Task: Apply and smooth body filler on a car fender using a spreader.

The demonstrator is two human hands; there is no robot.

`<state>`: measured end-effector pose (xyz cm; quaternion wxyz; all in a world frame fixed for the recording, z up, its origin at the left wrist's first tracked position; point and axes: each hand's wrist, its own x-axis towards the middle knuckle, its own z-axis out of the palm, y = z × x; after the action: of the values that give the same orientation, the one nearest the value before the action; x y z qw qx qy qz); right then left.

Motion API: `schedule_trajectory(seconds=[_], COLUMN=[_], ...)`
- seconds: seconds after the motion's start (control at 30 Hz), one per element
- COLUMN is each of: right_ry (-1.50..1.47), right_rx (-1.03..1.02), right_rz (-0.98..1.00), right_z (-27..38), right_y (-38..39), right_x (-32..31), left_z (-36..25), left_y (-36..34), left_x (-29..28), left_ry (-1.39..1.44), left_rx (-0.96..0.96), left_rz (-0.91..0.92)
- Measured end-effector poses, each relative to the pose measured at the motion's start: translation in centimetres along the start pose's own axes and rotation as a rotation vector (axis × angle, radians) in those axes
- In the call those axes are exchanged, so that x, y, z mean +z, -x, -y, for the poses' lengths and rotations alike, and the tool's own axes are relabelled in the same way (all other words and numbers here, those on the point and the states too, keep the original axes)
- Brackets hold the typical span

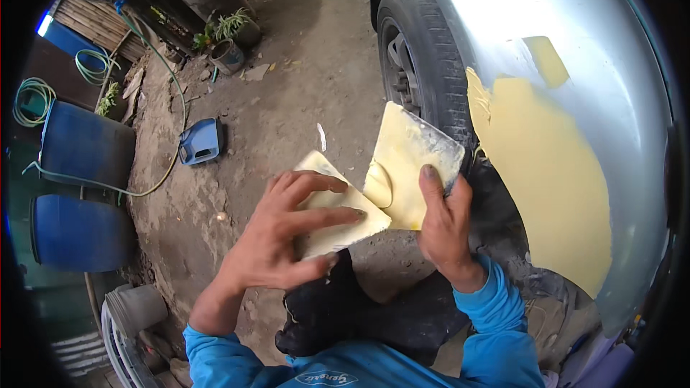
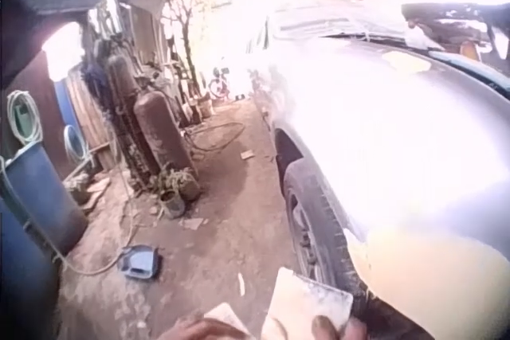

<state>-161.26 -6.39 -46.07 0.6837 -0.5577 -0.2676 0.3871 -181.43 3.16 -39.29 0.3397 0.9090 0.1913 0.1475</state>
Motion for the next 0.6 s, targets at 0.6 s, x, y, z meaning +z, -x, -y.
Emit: schedule_trajectory(seconds=[0.6], right_ry=[0.705], right_rx=[-0.504], right_rz=[0.044], right_z=[-0.6], right_y=[5.3], right_x=[-3.8], left_z=[11.1], left_y=[-7.7], left_x=[7.3], left_ry=[0.648], left_rx=[0.348], left_rz=[-0.382])
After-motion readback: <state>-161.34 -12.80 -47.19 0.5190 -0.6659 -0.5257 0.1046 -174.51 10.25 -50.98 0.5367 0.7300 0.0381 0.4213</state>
